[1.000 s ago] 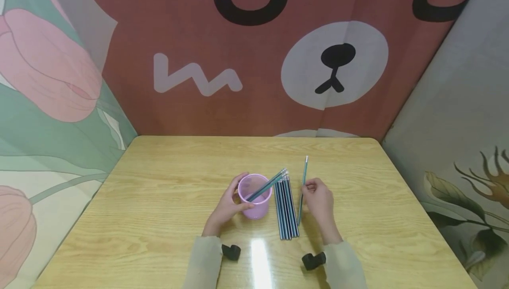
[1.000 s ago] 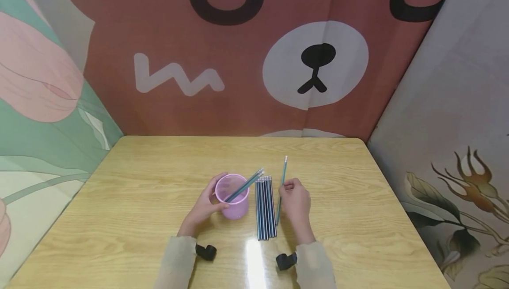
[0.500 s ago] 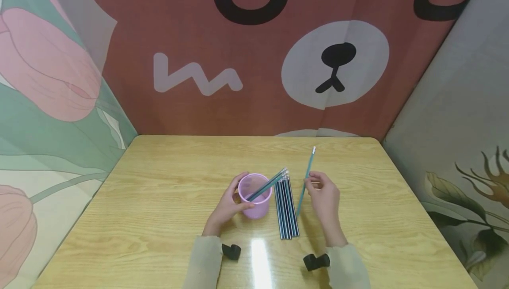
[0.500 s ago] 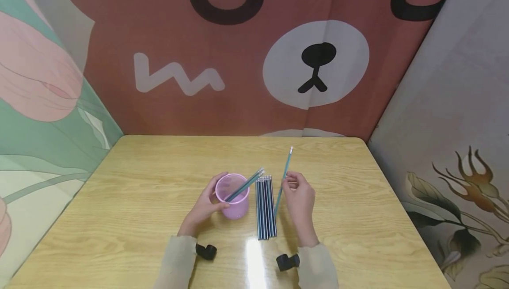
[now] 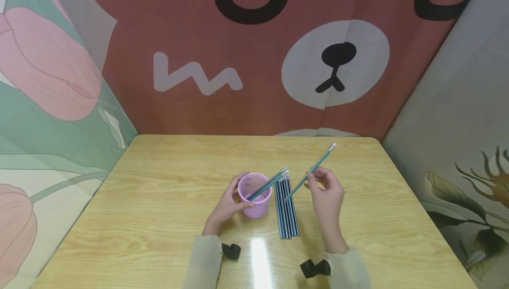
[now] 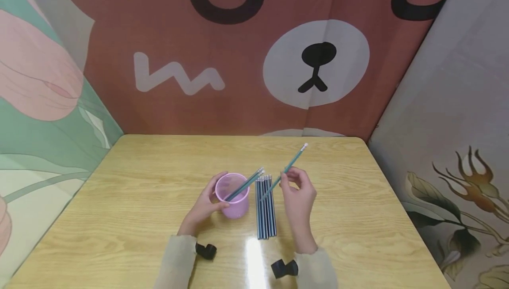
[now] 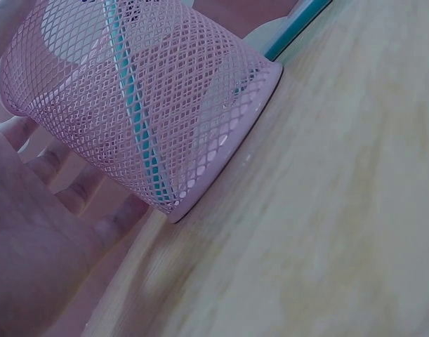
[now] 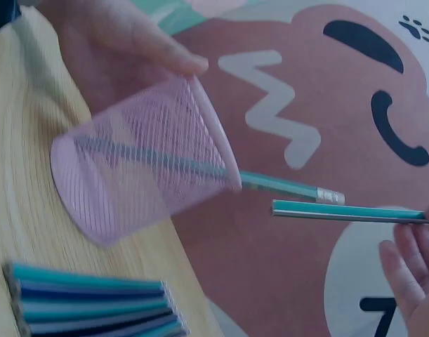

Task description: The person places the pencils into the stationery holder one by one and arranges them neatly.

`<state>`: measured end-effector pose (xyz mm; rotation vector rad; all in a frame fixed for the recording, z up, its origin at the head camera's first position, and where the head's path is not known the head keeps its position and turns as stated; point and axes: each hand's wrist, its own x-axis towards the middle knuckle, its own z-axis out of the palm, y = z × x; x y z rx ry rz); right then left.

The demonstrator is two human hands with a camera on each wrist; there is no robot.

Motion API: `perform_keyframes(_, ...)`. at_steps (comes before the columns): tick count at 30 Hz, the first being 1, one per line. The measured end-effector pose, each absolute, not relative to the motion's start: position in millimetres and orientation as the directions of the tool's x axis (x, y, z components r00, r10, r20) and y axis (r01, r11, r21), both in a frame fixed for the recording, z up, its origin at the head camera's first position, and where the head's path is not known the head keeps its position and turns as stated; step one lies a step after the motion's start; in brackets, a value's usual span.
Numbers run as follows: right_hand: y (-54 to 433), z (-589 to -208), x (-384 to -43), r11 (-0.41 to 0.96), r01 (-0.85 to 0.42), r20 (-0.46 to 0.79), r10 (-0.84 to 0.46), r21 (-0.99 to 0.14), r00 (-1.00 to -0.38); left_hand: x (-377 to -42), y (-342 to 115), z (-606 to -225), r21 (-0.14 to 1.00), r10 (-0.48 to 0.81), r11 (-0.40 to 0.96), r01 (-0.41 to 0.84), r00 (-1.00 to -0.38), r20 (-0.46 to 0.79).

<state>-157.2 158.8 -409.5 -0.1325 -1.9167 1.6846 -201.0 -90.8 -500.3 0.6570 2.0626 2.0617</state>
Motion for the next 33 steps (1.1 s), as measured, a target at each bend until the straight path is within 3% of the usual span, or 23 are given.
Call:
perform_keyframes(4,147,-408,-155,0.112,-0.394,0.401,0.44,-0.912,-0.804,-202,-91,-501,0.98,0.403,-0.035,0.198,-0.894,0.195)
perform_keyframes(10,134,-413,-154,0.1,-0.401,0.406,0.4,-0.911,-0.822,-202,-91,-502,0.982,0.41,-0.028,0.185,-0.894,0.18)
perform_keyframes(22,109,-432,-157,0.389,-0.422,0.526,0.215,-0.819,-0.823,-204,-91,-507,0.984,0.417,-0.038,0.174,-0.892,0.174)
perform_keyframes(33,109,-450,-166,0.429,-0.457,0.556,0.138,-0.779,-0.82,-204,-91,-503,0.983,0.42,-0.038,0.179,-0.89,0.178)
